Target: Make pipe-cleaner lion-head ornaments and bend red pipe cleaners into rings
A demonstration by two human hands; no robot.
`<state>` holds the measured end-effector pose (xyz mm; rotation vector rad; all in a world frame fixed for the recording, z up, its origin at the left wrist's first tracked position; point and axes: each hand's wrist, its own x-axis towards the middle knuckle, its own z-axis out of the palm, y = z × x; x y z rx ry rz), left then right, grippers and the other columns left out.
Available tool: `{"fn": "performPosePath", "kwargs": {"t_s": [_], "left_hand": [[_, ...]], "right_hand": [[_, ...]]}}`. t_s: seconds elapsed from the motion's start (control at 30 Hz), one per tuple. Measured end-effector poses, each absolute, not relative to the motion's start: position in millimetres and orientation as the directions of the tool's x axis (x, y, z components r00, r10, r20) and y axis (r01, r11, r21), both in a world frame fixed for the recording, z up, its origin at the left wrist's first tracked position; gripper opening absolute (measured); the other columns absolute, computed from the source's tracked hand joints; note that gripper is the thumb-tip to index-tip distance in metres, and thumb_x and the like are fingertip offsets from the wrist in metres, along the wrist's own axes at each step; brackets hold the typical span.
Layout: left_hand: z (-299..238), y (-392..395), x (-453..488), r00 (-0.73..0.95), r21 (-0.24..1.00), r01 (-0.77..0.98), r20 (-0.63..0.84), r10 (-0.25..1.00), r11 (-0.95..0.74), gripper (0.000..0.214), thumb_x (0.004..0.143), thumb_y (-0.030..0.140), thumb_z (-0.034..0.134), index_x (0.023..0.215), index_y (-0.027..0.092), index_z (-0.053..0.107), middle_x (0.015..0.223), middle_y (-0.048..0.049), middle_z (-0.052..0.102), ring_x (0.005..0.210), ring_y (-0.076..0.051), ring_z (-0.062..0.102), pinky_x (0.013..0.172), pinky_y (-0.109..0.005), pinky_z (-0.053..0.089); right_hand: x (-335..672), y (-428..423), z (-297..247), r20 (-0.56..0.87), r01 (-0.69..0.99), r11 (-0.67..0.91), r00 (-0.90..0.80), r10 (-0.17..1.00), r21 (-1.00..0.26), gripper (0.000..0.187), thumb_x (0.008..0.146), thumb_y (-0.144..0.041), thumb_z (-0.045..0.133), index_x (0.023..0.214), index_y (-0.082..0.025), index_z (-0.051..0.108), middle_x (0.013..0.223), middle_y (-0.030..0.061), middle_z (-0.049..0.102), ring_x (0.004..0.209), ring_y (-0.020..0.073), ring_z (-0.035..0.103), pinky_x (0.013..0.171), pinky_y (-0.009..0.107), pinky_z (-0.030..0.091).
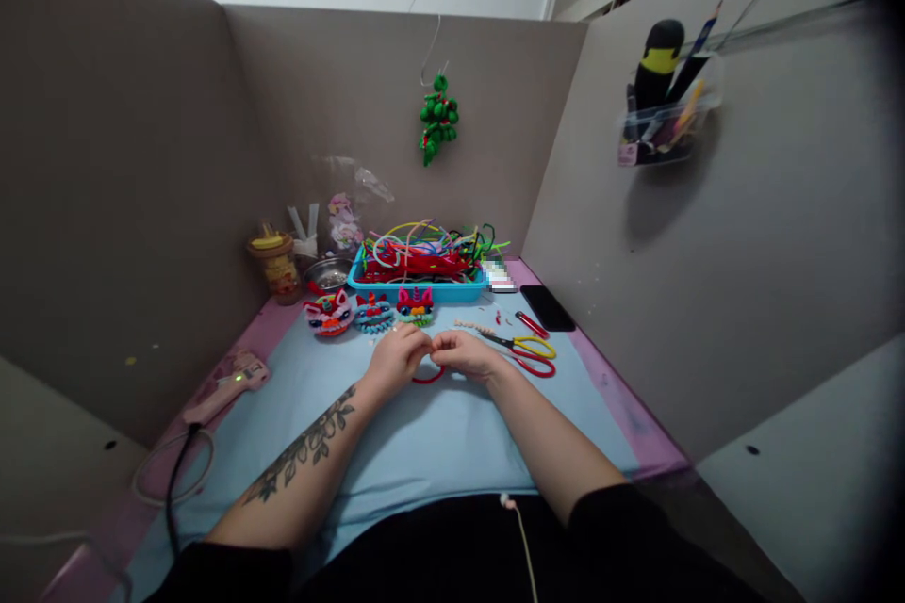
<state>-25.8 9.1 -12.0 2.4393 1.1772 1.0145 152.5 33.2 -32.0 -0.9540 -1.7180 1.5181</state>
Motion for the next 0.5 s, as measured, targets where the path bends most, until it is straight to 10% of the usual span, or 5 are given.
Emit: {"fn": "performPosePath", "kwargs": {"t_s": [0.5], "left_hand": [[-37,19,-19,0.151,0.692,0.655,0.274,0.95,-0.304,0.018,0.077,0.024,0.049,0.061,0.018,0.055,0.06,-0.0008,0.055,0.059,-0.015,0.048,0.058,-0.027,0.034]], "right_hand": [[142,29,-36,0.425,0.545,0.621,-0.454,0.783,-0.563,0.008,0.075,-0.012,0.057,0.07,-0.018,0.06,0.085,0.0072,0.062,0.092,0.0226,0.049,0.086,0.037,0.033]]}}
